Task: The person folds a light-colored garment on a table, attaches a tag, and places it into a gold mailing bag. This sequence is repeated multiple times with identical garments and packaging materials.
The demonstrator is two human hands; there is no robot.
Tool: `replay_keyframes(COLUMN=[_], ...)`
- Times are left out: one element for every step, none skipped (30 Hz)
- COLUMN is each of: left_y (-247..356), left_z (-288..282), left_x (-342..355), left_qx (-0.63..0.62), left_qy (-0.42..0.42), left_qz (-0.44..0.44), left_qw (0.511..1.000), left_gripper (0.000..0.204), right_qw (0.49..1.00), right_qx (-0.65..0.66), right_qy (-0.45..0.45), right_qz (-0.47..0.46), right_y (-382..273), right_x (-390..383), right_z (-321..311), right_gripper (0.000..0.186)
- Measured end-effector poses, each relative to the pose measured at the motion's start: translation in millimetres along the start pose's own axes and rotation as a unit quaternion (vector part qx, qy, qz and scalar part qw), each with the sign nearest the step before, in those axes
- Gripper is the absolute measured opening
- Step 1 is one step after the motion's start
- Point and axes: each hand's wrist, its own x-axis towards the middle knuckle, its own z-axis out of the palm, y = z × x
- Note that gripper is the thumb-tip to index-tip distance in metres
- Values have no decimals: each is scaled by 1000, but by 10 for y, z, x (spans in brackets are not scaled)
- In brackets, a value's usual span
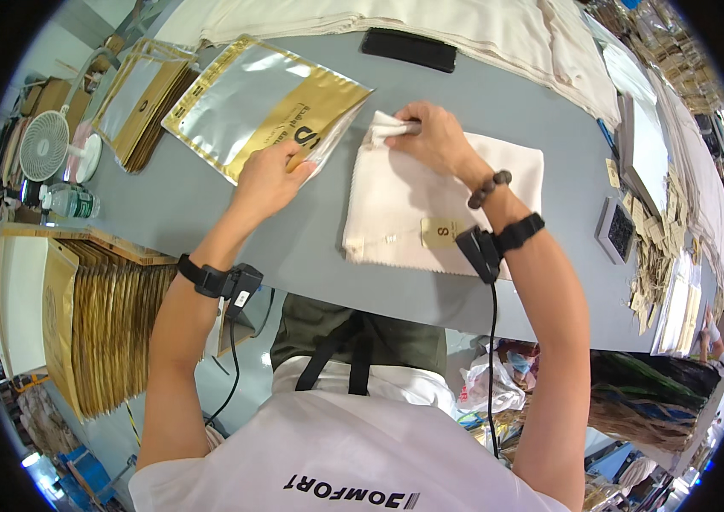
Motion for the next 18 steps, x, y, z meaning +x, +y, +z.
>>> replay_keyframes(left_y=[17,42,67,94,113,127,124,128,131,121,108,91,78,59,52,44,38,37], left_z=[37,85,132,178,210,235,239,249,253,238,220,195,176,153,145,137,130,130], left_x=[-10,-35,-77,-115,-153,-210,-275,-362,-429,-471,-513,-544,-570,-593,-607,-632,-655,-670], left_qx=[-7,-22,-41,-65,-88,-102,-144,-187,-228,-254,-218,-182,-149,-102,-94,-86,-78,-71], left_qy=[-2,3,2,-1,-4,21,77,130,182,198,197,196,196,198,186,175,165,172], left_qz=[-1,9,10,17,26,34,36,34,30,49,57,64,69,94,96,93,86,93], left_qw=[1000,1000,999,998,996,994,986,973,956,945,954,961,967,970,973,976,979,978], left_gripper=[34,35,30,27,24,20,19,19,19,15,16,17,18,16,15,15,14,13], right_qw=[999,993,991,989,982,991,996,998,998,997,991,982,968,947,929,905,879,901], right_qx=[50,112,124,133,154,77,36,4,-29,-32,-97,-168,-230,-274,-284,-291,-293,-193], right_qy=[-1,1,-5,-10,-11,7,17,31,48,59,59,55,59,108,120,130,139,60], right_qz=[-20,-38,-58,-67,-105,-113,-77,-62,-34,-49,-68,-64,-85,-128,-205,-280,-348,-385], right_y=[-62,-131,-199,-265,-334,-402,-462,-515,-564,-608,-644,-669,-685,-700,-702,-700,-690,-691], right_x=[-75,-129,-170,-218,-249,-261,-268,-285,-293,-312,-340,-356,-387,-422,-454,-494,-522,-590], right_z=[95,208,286,354,419,472,505,534,550,573,587,584,583,600,603,618,629,688], right_gripper=[41,38,38,39,39,36,35,33,32,31,31,31,32,34,34,34,35,38])
